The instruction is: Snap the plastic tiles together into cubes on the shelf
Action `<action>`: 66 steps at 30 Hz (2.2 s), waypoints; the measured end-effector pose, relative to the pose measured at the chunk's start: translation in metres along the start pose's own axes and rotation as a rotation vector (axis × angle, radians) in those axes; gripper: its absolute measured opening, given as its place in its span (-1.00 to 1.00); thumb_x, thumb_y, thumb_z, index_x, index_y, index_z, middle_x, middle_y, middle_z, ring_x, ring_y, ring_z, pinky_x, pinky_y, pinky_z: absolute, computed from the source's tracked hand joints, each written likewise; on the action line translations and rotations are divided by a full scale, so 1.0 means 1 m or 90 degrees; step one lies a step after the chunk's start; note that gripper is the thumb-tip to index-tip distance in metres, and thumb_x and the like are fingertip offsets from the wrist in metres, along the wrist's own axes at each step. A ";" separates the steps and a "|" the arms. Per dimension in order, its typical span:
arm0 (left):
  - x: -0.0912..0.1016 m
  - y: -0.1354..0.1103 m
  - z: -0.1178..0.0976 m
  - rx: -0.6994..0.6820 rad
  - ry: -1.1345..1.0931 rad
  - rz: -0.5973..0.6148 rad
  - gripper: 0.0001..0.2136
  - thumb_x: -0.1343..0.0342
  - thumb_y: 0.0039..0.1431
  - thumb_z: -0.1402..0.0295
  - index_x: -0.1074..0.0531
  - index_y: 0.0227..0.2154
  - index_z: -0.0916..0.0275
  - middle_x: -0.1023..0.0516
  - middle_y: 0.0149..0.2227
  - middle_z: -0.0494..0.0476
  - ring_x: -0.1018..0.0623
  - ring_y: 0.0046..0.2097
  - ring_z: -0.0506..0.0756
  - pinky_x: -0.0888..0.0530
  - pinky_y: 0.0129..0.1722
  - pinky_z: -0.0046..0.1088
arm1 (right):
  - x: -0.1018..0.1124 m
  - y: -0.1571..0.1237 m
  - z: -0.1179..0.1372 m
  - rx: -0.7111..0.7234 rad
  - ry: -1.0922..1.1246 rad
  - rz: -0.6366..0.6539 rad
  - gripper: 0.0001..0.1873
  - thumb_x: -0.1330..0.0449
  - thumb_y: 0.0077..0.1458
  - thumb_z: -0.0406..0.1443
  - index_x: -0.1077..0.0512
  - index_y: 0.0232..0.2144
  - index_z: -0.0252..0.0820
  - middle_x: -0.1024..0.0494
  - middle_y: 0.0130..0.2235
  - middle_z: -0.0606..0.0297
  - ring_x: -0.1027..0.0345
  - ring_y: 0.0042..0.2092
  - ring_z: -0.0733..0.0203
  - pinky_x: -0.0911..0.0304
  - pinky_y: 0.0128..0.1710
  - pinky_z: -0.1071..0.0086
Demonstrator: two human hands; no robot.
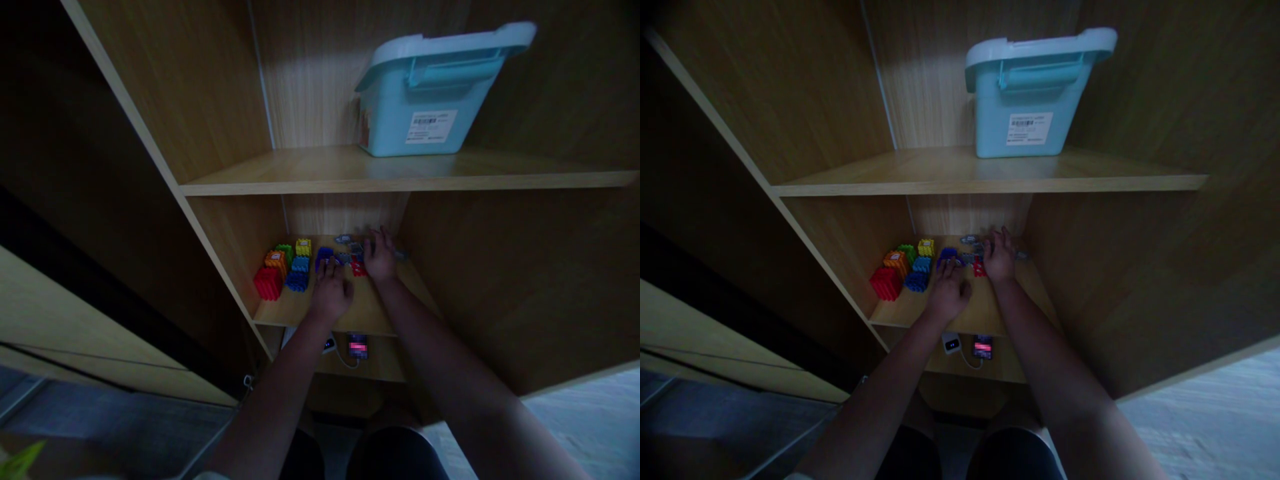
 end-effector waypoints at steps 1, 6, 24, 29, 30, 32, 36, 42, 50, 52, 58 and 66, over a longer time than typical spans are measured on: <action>-0.001 0.001 -0.001 -0.019 -0.020 0.004 -0.53 -0.17 0.29 0.32 -0.41 0.23 0.27 -0.29 0.44 0.39 -0.18 0.50 0.42 -0.27 0.45 0.14 | -0.001 -0.001 0.004 0.012 -0.017 0.015 -0.51 0.02 0.44 -0.06 -0.43 0.21 -0.16 -0.22 0.45 -0.06 -0.06 0.46 -0.23 0.02 0.44 -0.27; 0.018 0.004 -0.006 -0.062 -0.129 -0.081 -0.71 -0.05 0.31 0.51 -0.45 0.05 0.21 -0.45 0.29 0.35 -0.41 0.36 0.26 -0.42 0.36 -0.01 | -0.024 -0.022 0.049 0.238 0.085 0.217 -0.51 0.02 0.47 -0.06 -0.45 0.22 -0.15 -0.24 0.45 0.01 -0.11 0.46 -0.09 -0.10 0.45 -0.07; 0.049 -0.021 0.037 0.158 0.203 -0.091 -0.53 -0.08 0.39 0.20 -0.39 0.24 0.35 -0.18 0.48 0.51 -0.16 0.49 0.48 -0.18 0.44 0.18 | -0.056 -0.049 0.086 0.337 0.084 0.395 -0.68 -0.34 0.23 -0.24 -0.45 0.01 -0.10 -0.56 0.01 0.11 -0.47 0.02 -0.02 -0.38 0.08 0.15; 0.041 -0.012 0.046 0.156 0.201 -0.048 -0.47 -0.14 0.35 0.16 -0.38 0.27 0.34 -0.35 0.38 0.53 -0.28 0.42 0.50 -0.20 0.41 0.22 | -0.047 -0.039 0.073 0.289 0.112 0.326 -0.76 -0.28 0.30 -0.21 -0.44 -0.02 -0.10 -0.58 -0.02 0.11 -0.46 0.03 -0.02 -0.38 0.08 0.16; 0.040 -0.009 0.045 0.142 0.187 -0.045 -0.47 -0.14 0.35 0.18 -0.38 0.28 0.35 -0.40 0.34 0.53 -0.31 0.40 0.49 -0.24 0.40 0.19 | -0.042 -0.033 0.067 0.260 0.121 0.294 -0.77 -0.25 0.32 -0.19 -0.44 -0.01 -0.09 -0.58 -0.02 0.11 -0.47 0.02 -0.02 -0.38 0.08 0.16; 0.036 -0.002 0.042 0.094 0.146 -0.030 -0.50 -0.13 0.34 0.24 -0.38 0.27 0.35 -0.47 0.27 0.50 -0.40 0.34 0.43 -0.32 0.37 0.09 | -0.033 -0.023 0.054 0.203 0.137 0.224 -0.74 -0.20 0.36 -0.12 -0.43 0.01 -0.08 -0.57 -0.02 0.10 -0.47 0.02 -0.03 -0.39 0.10 0.13; 0.027 0.008 0.033 -0.041 0.044 0.013 -0.58 -0.10 0.34 0.36 -0.43 0.22 0.30 -0.53 0.22 0.39 -0.47 0.26 0.31 -0.38 0.36 -0.03 | -0.017 -0.006 0.029 0.132 0.137 0.097 -0.67 -0.10 0.39 -0.12 -0.41 0.07 -0.15 -0.52 0.05 -0.01 -0.43 0.11 -0.09 -0.37 0.19 0.06; 0.001 0.023 0.022 -0.119 -0.032 0.062 -0.56 -0.13 0.28 0.47 -0.47 0.21 0.20 -0.51 0.28 0.29 -0.41 0.36 0.29 -0.10 0.50 0.16 | -0.015 0.001 0.009 0.084 0.047 0.021 -0.58 0.00 0.40 -0.14 -0.40 0.14 -0.26 -0.49 0.12 -0.12 -0.33 0.21 -0.16 -0.27 0.29 -0.07; -0.019 0.059 -0.008 -0.199 -0.068 0.065 -0.56 -0.04 0.22 0.57 -0.58 0.09 0.12 -0.54 0.26 0.22 -0.40 0.38 0.18 -0.17 0.49 0.06 | -0.028 -0.009 0.032 0.190 0.091 0.181 -0.50 0.15 0.50 -0.13 -0.44 0.21 -0.15 -0.50 0.24 -0.01 -0.33 0.31 -0.03 -0.20 0.40 -0.01; 0.003 0.062 0.006 -0.103 -0.020 -0.039 -0.60 -0.04 0.24 0.54 -0.60 0.05 0.11 -0.54 0.26 0.20 -0.36 0.40 0.21 -0.11 0.51 0.10 | -0.034 -0.016 0.039 0.221 0.092 0.241 -0.49 0.12 0.50 -0.12 -0.39 0.29 -0.12 -0.47 0.30 0.02 -0.30 0.36 -0.03 -0.18 0.41 -0.02; 0.031 0.054 0.066 0.207 0.079 -0.178 -0.47 -0.04 0.25 0.47 -0.36 0.29 0.35 -0.23 0.46 0.48 -0.15 0.51 0.38 -0.16 0.46 0.20 | -0.053 -0.038 0.056 0.301 -0.013 0.369 -0.21 -0.37 0.17 0.11 -0.38 0.35 0.01 -0.28 0.44 -0.01 -0.12 0.44 -0.34 -0.04 0.40 -0.28; 0.024 0.062 0.068 0.191 0.046 -0.167 -0.54 -0.02 0.30 0.41 -0.39 0.23 0.37 -0.47 0.24 0.44 -0.37 0.34 0.34 -0.31 0.39 -0.01 | -0.044 -0.036 0.067 0.331 0.013 0.377 -0.51 -0.41 0.16 -0.05 -0.48 0.06 -0.10 -0.55 0.15 0.05 -0.40 0.18 -0.13 -0.31 0.21 0.02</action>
Point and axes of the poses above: each hand's wrist, its own y-axis towards the middle knuckle, its own x-axis out of the back of the hand, z = x × y, the point moved 8 cm from there along y, towards the middle knuckle
